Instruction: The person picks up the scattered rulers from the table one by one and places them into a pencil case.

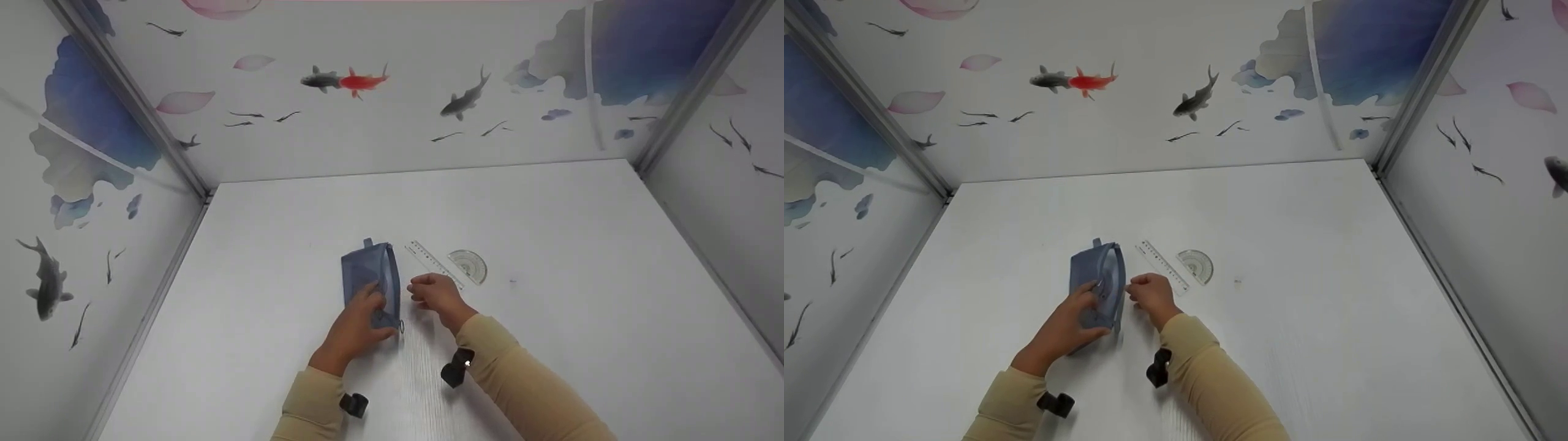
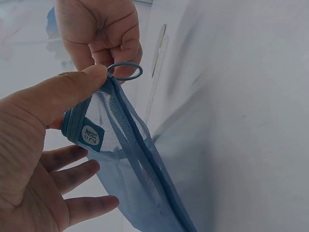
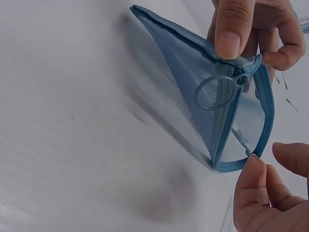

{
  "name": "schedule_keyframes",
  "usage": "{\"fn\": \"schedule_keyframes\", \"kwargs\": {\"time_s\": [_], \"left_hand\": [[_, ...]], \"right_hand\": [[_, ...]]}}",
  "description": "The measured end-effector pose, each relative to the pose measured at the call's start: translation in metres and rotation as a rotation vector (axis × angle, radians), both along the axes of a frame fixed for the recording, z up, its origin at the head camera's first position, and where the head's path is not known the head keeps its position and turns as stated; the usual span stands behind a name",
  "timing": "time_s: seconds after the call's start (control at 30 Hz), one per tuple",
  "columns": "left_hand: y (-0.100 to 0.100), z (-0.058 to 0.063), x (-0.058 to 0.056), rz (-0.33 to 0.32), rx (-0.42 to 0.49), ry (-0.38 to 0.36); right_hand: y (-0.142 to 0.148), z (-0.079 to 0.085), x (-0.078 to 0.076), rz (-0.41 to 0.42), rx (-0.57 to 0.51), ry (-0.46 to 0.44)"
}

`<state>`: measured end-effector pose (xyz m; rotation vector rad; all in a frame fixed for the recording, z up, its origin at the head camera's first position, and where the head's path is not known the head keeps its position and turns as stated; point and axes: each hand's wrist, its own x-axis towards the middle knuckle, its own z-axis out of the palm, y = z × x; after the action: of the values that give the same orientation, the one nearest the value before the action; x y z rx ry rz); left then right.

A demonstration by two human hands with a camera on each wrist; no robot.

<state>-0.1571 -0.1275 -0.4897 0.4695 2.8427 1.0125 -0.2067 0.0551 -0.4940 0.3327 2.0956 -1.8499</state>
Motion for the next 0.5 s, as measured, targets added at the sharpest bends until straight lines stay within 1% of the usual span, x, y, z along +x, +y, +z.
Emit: {"fn": "schedule_keyframes", "kwargs": {"time_s": [0.3,0.4,0.5], "left_hand": [[0.000,-0.001,0.000,0.003,-0.007,0.017],[0.000,-0.001,0.001,0.015,-0.006,0.002],[0.001,0.000,0.001,0.028,-0.005,-0.019]], "right_hand": [[0.007,-0.001,0.001,0.024,0.046,0.083],[0.010,-0.002,0.001,0.042,0.088,0.119],[0.013,-0.002,0.000,0.068,0.159,0.164]]}}
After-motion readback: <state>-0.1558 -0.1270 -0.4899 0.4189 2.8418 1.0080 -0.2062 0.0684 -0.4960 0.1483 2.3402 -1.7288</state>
